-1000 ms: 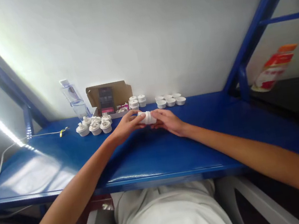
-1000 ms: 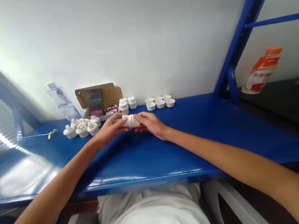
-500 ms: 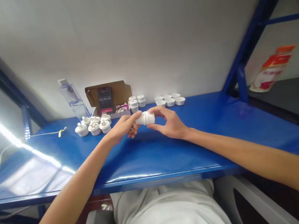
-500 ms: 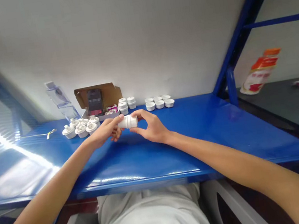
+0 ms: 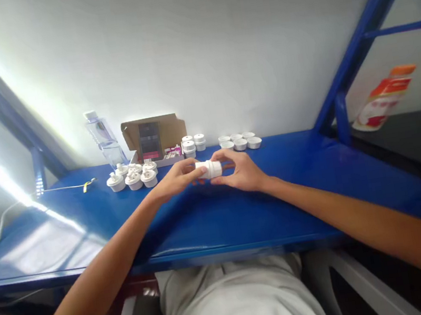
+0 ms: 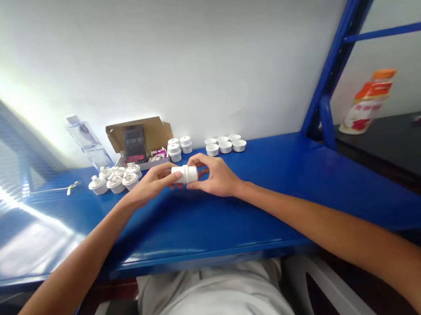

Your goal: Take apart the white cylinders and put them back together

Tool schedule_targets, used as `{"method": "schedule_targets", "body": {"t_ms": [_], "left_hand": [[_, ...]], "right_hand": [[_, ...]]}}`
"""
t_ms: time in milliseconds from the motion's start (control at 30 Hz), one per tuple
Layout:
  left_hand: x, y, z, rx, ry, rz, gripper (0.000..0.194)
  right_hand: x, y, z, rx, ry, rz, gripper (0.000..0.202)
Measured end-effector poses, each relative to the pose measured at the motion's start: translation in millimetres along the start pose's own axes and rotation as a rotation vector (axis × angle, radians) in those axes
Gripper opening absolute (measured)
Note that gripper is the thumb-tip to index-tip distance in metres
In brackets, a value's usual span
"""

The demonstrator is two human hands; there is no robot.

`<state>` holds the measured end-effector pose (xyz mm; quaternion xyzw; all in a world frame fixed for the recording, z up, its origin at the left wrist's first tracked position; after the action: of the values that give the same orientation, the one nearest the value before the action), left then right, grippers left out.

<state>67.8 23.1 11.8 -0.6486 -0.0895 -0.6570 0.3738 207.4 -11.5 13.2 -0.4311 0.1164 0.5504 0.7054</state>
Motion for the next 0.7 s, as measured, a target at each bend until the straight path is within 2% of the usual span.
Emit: {"method": "schedule_targets", "body": {"t_ms": [67,133,233,367,433,500,567,633,700], "left_hand": [[0,-1.4,1,0.011,0.023,0.012,0.044],[-4,-3.5,2,0.040,0.005,0.014,0.044],[-11,-3.7,2,0.095,-0.067,-0.011,0.045],[-30,8.2,0,0.110,-0.249,-0.166,0.055],[-37,11.8,-2,0.134,-0.317,-0.260,0.059],[-41,15.6,-4,0.117,-0.363,-0.342,0.060],[-43,20.8,-5,0.049,-0.411,-0.406,0.061],[-45,23.4,-7,-0.006,-0.453,-0.437,0.062],[-45,19.9,-6,0.007,-0.445,-0.441,0.058]], "right_hand": [[6,3,-1,-0.018,0.055,0.055,0.046],[3,3,-2,-0.004,0.031,0.003,0.044],[-11,1,-4,0.007,-0.099,-0.192,0.039],[-30,4,-7,-0.029,-0.315,-0.445,0.024],[-36,6,-10,-0.018,-0.378,-0.567,0.022],[-41,8,-13,-0.001,-0.413,-0.668,0.024],[-44,11,-15,0.007,-0.450,-0.726,0.027],[-47,14,-17,0.011,-0.478,-0.725,0.028],[-46,12,-15,0.010,-0.468,-0.651,0.024]]}}
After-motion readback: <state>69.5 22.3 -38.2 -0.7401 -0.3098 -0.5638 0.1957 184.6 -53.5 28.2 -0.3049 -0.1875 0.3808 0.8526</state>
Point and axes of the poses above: each hand's wrist, its own z-axis towards the middle knuckle, its own y-axis out of the palm, x = y × z, the point moved 9 cm from there along z, towards the middle knuckle, and after that the axes turned 6 degrees about -x, right-handed, at the moved point
